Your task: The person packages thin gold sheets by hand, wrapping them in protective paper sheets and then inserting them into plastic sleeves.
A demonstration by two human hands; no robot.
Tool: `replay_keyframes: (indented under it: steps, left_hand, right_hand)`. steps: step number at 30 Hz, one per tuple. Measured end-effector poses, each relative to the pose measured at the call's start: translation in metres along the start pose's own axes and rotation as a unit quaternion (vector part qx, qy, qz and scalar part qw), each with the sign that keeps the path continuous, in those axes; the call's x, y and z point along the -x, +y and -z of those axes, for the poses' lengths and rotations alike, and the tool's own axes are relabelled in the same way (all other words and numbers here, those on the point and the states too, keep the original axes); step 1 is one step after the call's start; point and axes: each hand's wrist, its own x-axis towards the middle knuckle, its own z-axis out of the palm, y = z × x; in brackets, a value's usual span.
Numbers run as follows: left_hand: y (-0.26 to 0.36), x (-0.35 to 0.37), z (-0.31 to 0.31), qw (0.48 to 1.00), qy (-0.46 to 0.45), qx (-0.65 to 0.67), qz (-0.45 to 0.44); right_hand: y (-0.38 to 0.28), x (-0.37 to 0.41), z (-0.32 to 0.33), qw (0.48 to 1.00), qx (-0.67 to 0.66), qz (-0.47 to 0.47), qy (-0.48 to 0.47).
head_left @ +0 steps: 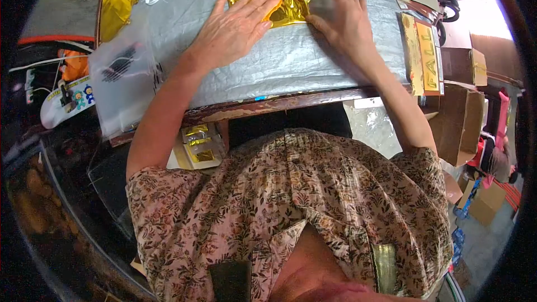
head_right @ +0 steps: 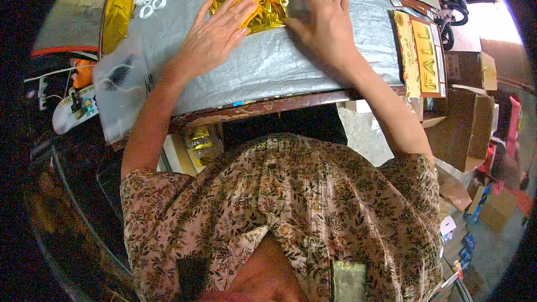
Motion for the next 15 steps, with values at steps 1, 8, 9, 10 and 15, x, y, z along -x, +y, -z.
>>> replay_keyframes:
  steps: [1, 8, 9, 10, 15]
  left_hand:
    - [-0.001, -0.001, 0.001, 1.000, 0.001, -0.006, -0.003]
    - [0.000, 0.000, 0.000, 1.000, -0.010, 0.016, 0.014]
    - [0.000, 0.001, -0.001, 0.999, -0.032, 0.017, 0.025]
    - [-0.001, 0.001, -0.001, 0.998, -0.055, 0.017, 0.034]
    - [0.000, 0.000, 0.002, 0.999, -0.037, 0.010, 0.021]
  right_hand:
    - [-0.011, 0.003, 0.007, 0.997, 0.040, 0.050, 0.050]
    - [-0.027, 0.031, 0.000, 0.968, 0.127, 0.162, -0.144]
    - [-0.024, 0.031, 0.001, 0.966, 0.129, 0.163, -0.152]
    - [-0.020, 0.031, 0.002, 0.966, 0.128, 0.162, -0.155]
    - [-0.001, 0.035, 0.015, 0.963, 0.148, 0.164, -0.153]
